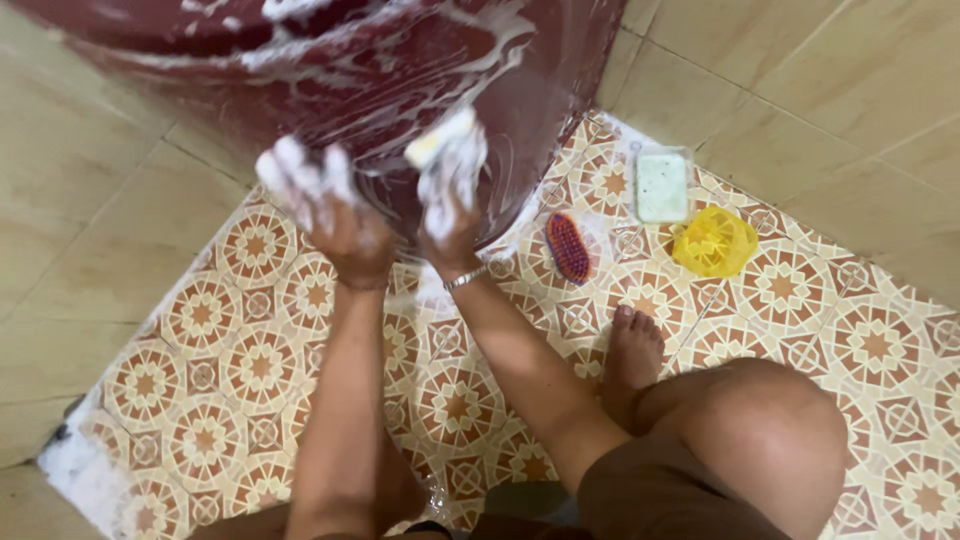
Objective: The person cleans the exterior of a large reddish tub-like container with a sponge and soapy water, while a second person scrubs with their hands.
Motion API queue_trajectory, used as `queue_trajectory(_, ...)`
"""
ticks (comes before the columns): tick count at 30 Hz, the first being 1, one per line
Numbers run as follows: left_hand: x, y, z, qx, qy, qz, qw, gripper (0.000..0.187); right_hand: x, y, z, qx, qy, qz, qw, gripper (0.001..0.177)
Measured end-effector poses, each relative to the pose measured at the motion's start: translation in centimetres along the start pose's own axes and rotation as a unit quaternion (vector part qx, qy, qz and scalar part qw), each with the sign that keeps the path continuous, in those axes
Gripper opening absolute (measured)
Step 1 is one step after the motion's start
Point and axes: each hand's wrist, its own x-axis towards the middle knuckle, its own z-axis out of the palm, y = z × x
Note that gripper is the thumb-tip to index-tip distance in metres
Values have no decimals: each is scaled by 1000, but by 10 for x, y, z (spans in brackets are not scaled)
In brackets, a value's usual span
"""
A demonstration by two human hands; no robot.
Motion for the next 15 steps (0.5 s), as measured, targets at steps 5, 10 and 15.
queue_trajectory(5,-85,-13,-19,-36,-29,-225,973,32,-73,56,7,14,-29,175,984,53)
queue_trajectory(10,-99,-10,-40,31,15,-239,970,37,-44,68,27,170,131,299,930,55)
queue_trajectory(15,-101,-17,-18,-130,63,-382,913,20,-39,15,18,-81,-134,-95,983,50)
